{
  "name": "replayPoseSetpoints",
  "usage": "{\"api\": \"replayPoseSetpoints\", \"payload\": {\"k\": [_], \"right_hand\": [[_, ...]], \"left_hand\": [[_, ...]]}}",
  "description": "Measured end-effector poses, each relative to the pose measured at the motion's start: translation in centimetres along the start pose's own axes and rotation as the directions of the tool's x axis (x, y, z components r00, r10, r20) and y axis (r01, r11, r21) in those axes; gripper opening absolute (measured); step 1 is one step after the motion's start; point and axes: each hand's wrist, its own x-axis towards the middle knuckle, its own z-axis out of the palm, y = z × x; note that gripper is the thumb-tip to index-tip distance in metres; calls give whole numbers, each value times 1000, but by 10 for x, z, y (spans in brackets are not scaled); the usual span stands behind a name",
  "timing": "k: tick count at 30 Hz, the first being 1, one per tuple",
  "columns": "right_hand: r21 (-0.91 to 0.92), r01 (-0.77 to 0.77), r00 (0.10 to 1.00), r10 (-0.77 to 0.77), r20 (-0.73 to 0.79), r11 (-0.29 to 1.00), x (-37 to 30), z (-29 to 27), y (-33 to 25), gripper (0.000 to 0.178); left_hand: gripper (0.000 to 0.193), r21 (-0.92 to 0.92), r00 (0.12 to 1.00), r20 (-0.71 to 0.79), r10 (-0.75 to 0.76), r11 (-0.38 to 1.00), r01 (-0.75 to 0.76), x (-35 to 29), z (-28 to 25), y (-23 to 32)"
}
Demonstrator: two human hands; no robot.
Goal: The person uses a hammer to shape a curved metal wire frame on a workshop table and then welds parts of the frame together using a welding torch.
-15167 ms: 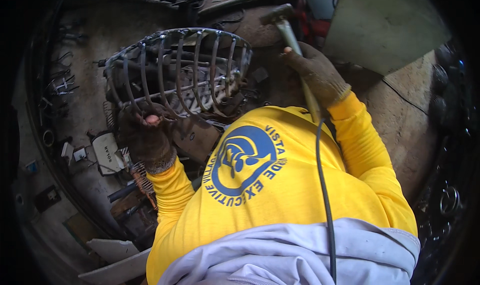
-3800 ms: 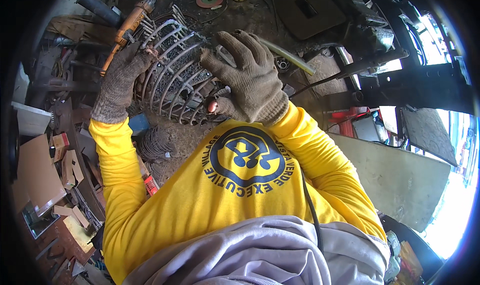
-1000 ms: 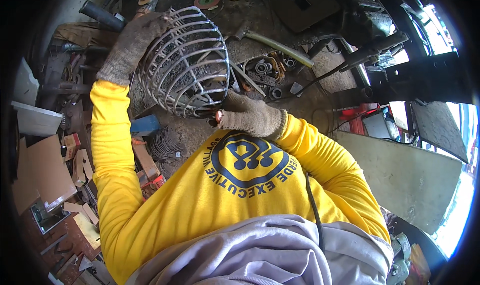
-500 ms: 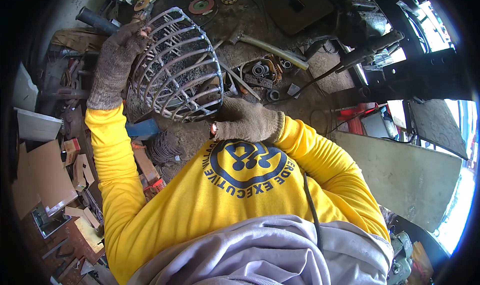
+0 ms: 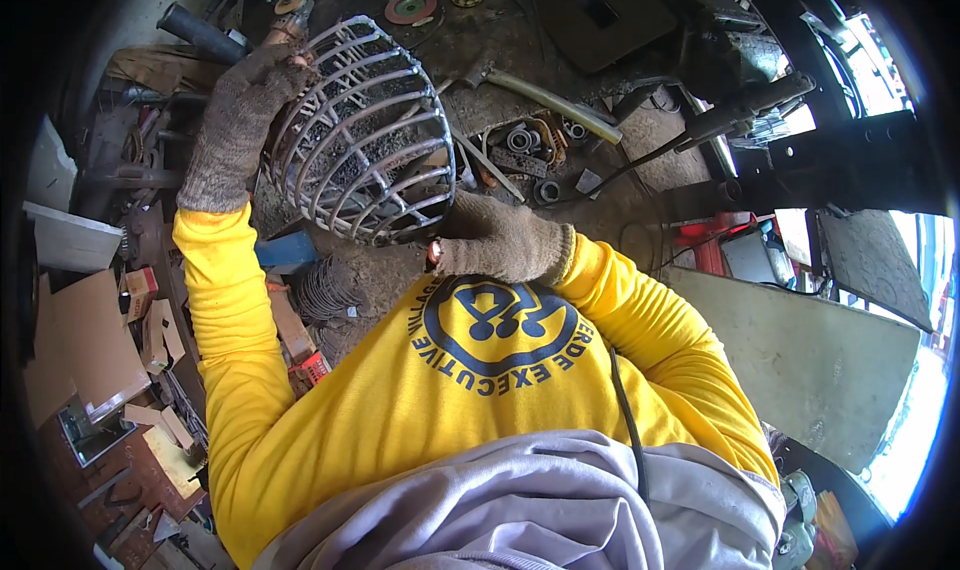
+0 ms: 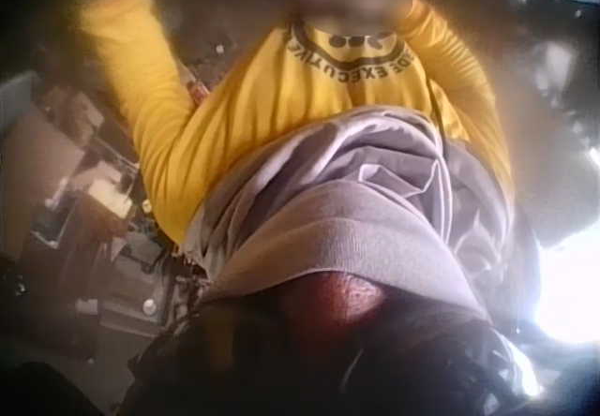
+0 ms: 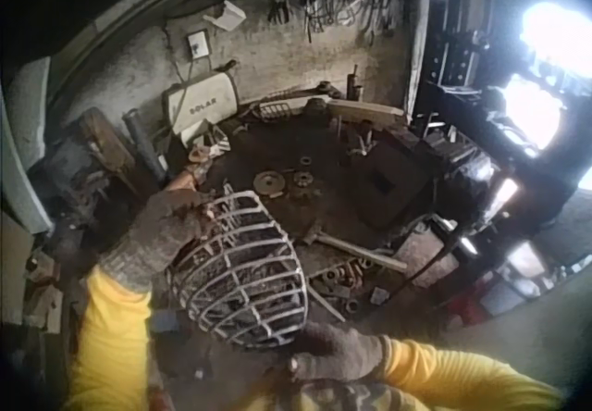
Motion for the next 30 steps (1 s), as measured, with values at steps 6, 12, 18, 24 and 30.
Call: {"api": "replayPoseSetpoints", "payload": {"k": [6,12,18,24,30], "right_hand": [[155,-122,992,123,4,980,-4,-3,-1,64],[529,-218,962,272,-25,820,-2,-6,20,57],[753,-37,979,176,-105,657,11,-8,45,75],[-469,-315,849,25,-527,825,8,-9,37,55],[-578,-314,884,10,-468,753,13,-26,53,46]], "left_hand": [[44,292,983,148,113,944,-152,10,-9,-21],[37,120,961,263,81,986,-116,38,-14,-59],[29,312,960,280,17,944,-108,65,7,-45],[50,-620,810,533,244,764,178,54,-12,-31],[52,-265,961,270,-56,955,130,9,10,-76]]}}
